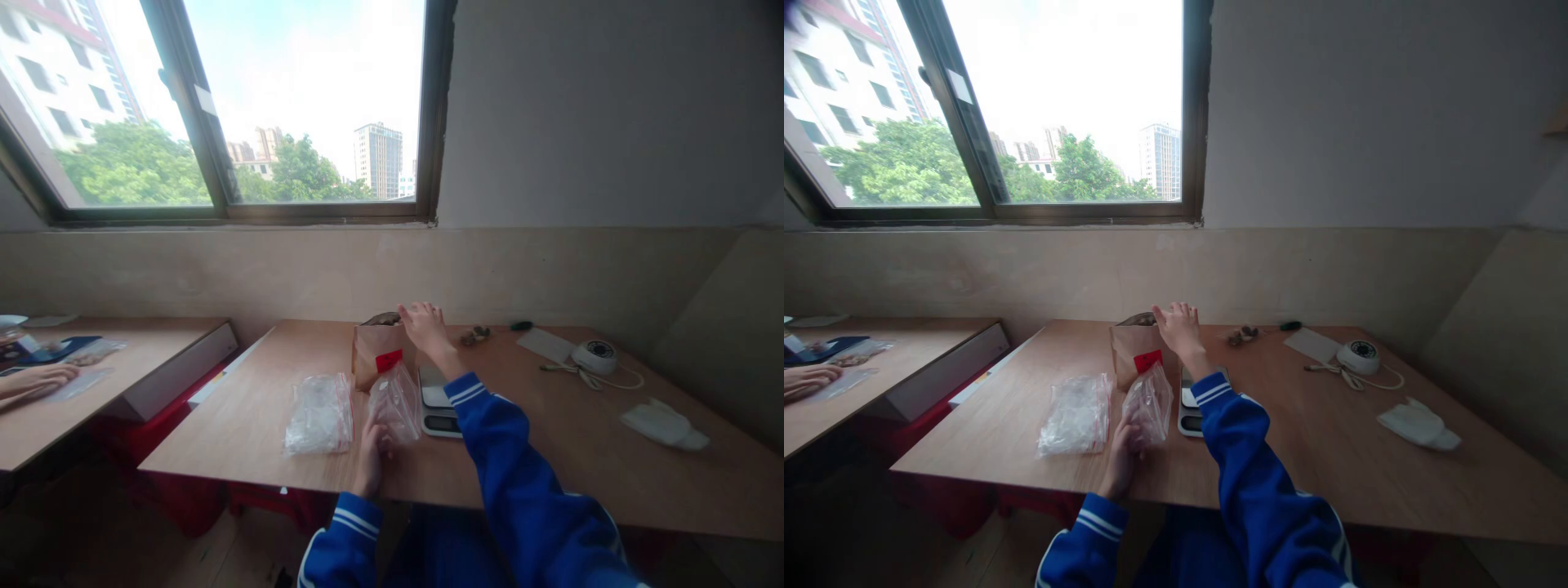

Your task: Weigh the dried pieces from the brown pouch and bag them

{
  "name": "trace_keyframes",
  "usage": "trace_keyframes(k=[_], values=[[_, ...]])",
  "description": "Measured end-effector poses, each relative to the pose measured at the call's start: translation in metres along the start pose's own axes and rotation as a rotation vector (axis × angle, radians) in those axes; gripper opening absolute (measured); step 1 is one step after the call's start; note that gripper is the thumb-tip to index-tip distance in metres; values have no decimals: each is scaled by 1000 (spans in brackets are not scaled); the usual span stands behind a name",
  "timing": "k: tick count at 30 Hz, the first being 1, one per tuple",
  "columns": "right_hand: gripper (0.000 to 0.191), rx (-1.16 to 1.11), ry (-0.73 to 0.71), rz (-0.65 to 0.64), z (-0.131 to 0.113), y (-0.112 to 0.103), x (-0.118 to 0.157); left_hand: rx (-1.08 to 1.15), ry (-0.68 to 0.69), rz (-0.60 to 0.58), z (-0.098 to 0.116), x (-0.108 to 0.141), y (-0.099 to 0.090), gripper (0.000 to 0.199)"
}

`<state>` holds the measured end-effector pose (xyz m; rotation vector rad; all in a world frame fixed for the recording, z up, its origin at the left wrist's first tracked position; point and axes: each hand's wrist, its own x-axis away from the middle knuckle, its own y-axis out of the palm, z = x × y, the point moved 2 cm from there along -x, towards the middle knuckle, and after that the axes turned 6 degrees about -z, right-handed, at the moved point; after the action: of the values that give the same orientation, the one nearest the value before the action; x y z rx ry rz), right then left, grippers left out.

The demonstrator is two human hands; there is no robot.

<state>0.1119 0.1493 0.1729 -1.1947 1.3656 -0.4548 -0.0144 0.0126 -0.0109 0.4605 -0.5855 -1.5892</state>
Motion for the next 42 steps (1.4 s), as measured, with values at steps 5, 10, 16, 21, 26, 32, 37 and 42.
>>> trace_keyframes(k=[5, 10, 16, 21, 26, 32, 37, 42], values=[[48, -38, -53, 38, 0, -9, 10, -144, 113, 58, 5, 4, 8, 59], [39, -360, -38, 311, 3, -8, 59, -230, 139, 35, 10, 6, 14, 54], [42, -809, 193, 20, 11, 33, 119, -289, 102, -49, 17, 12, 24, 53], [39, -1049, 237, -151, 21, 51, 138, -77, 86, -105, 10, 14, 22, 58], [36, -1131, 176, -190, 20, 46, 140, -63, 79, 83, 10, 3, 20, 54], [33, -1130, 119, -215, 18, 44, 133, -351, 273, 197, 46, -7, 37, 39], [30, -1110, 63, -302, 17, 44, 123, -642, 327, 307, 81, -12, 42, 38], [31, -1121, 18, -288, 11, 47, 104, -933, 371, 341, 117, -23, 31, 36]])
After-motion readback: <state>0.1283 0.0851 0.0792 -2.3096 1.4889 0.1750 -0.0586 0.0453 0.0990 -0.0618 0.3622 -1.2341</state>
